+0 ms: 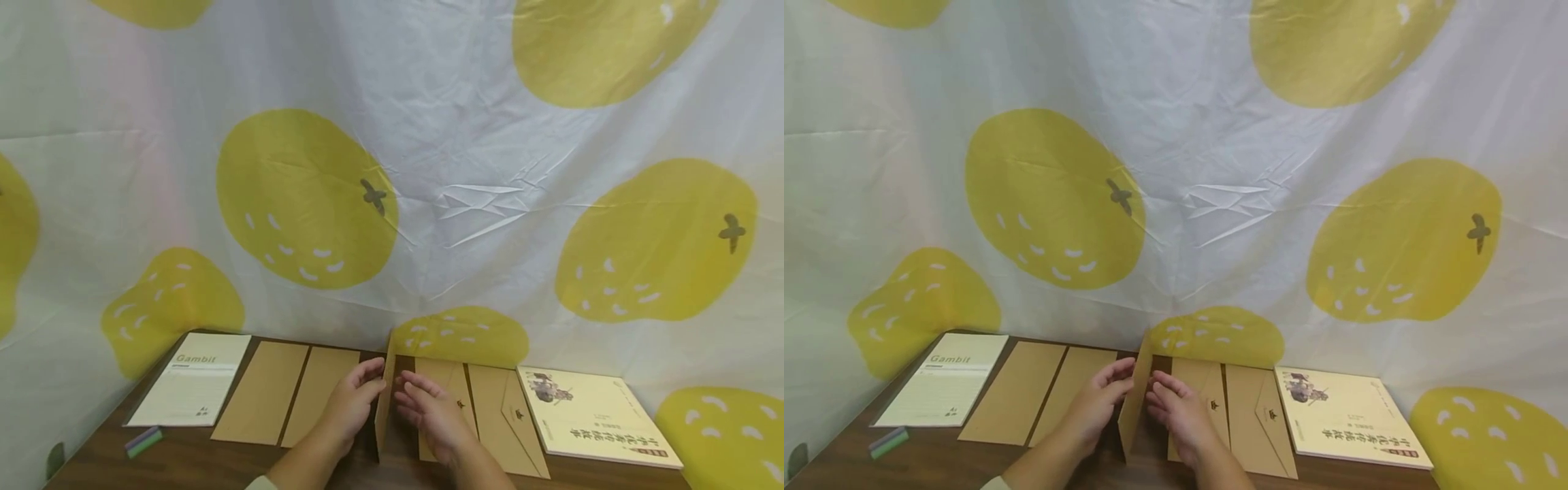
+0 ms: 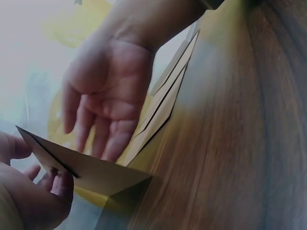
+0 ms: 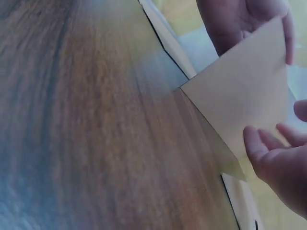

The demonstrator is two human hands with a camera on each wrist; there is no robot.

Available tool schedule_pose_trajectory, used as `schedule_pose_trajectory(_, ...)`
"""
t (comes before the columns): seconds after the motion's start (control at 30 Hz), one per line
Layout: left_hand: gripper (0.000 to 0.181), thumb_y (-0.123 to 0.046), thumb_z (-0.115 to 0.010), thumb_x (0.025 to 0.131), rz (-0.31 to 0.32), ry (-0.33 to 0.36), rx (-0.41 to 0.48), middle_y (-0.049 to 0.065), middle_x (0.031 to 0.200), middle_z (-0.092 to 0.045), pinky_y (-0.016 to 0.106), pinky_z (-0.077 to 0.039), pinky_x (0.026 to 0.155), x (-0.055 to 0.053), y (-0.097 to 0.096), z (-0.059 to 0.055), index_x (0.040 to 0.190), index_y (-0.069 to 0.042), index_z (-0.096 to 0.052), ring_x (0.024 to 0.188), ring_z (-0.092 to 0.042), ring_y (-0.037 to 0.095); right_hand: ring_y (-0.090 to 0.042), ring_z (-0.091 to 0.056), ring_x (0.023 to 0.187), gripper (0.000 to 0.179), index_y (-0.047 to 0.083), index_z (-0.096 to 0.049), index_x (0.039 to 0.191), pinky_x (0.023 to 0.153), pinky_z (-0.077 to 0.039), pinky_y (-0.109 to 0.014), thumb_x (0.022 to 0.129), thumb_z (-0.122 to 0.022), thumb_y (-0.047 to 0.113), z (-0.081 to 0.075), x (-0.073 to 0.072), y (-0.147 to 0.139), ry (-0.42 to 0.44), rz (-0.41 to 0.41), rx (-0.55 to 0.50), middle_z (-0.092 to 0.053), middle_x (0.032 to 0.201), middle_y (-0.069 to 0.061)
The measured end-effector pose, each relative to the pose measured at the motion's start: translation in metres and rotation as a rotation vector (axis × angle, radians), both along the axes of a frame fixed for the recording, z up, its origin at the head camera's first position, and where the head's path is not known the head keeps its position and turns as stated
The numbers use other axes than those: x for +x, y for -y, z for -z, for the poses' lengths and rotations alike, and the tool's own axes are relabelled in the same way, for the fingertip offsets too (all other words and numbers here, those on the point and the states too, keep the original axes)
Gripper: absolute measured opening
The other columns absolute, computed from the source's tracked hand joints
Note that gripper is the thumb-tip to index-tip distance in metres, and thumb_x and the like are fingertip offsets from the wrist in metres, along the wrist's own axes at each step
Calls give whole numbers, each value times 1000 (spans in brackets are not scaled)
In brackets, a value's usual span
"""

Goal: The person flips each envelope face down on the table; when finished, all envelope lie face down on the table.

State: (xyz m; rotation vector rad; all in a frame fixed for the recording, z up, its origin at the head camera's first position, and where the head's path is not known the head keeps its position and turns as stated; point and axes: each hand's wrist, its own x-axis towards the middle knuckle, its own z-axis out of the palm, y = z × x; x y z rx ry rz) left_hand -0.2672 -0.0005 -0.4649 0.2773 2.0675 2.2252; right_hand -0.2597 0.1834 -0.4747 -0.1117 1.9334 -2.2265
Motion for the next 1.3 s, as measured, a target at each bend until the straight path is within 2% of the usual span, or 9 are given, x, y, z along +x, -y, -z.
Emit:
schedule_pose_trajectory(0.07,51,-8,-57,104,-13,-4,27,25,159,-54,52,-47,121,-2,4,-1,154,4,-50,150,-50,41,-46,-46,152,62,-9,-32,162,127,-42,-54,114,-50,25,3,-1,-1,17,-6,11,-35,168,-34)
schedule_pose_trajectory(0.13,53,-2,-56,101,-25,1,46,26,159,-53,45,-51,117,-4,9,0,154,5,-49,149,-51,42,-51,-37,157,63,-11,-26,163,129,-38,-57,115,-46,25,5,-2,-2,36,-12,18,-29,168,-38)
schedule_pose_trajectory(0.3,61,9,-55,93,-53,22,34,27,160,-52,31,-55,103,-8,15,4,154,6,-49,146,-54,43,-53,-31,159,64,-12,-22,164,131,-33,-59,116,-42,25,8,-6,-7,52,-9,29,-27,168,-40)
schedule_pose_trajectory(0.5,66,11,-57,88,-120,30,-77,27,157,-55,43,-57,108,-15,21,14,153,7,-50,143,-56,45,-52,-31,159,68,-11,-19,165,132,-30,-59,114,-45,27,9,-7,-12,46,11,17,-27,168,-40)
schedule_pose_trajectory(0.63,62,6,-59,91,-145,35,-116,30,153,-58,50,-55,113,-17,24,18,152,10,-49,141,-57,47,-52,-32,159,68,-11,-20,164,132,-31,-58,114,-46,26,10,-8,-15,44,32,5,-28,167,-40)
schedule_pose_trajectory(0.83,57,-4,-59,98,-144,55,-180,32,152,-57,55,-53,116,-15,26,19,152,11,-48,144,-54,50,-52,-29,160,66,-11,-17,165,133,-29,-58,115,-43,24,12,-11,-17,51,42,-5,-27,168,-40)
schedule_pose_trajectory(1.1,55,-11,-59,97,-148,38,-258,28,151,-60,64,-45,120,-14,25,18,150,6,-55,145,-53,49,-53,-25,161,66,-10,-15,166,133,-26,-59,115,-42,22,12,-13,-18,50,40,-17,-24,169,-40)
schedule_pose_trajectory(1.3,54,-13,-59,99,-153,42,-254,27,153,-60,63,-46,120,-13,23,18,150,4,-56,145,-52,49,-52,-26,161,66,-9,-15,166,133,-27,-58,115,-43,22,10,-12,-19,51,48,-28,-24,170,-39)
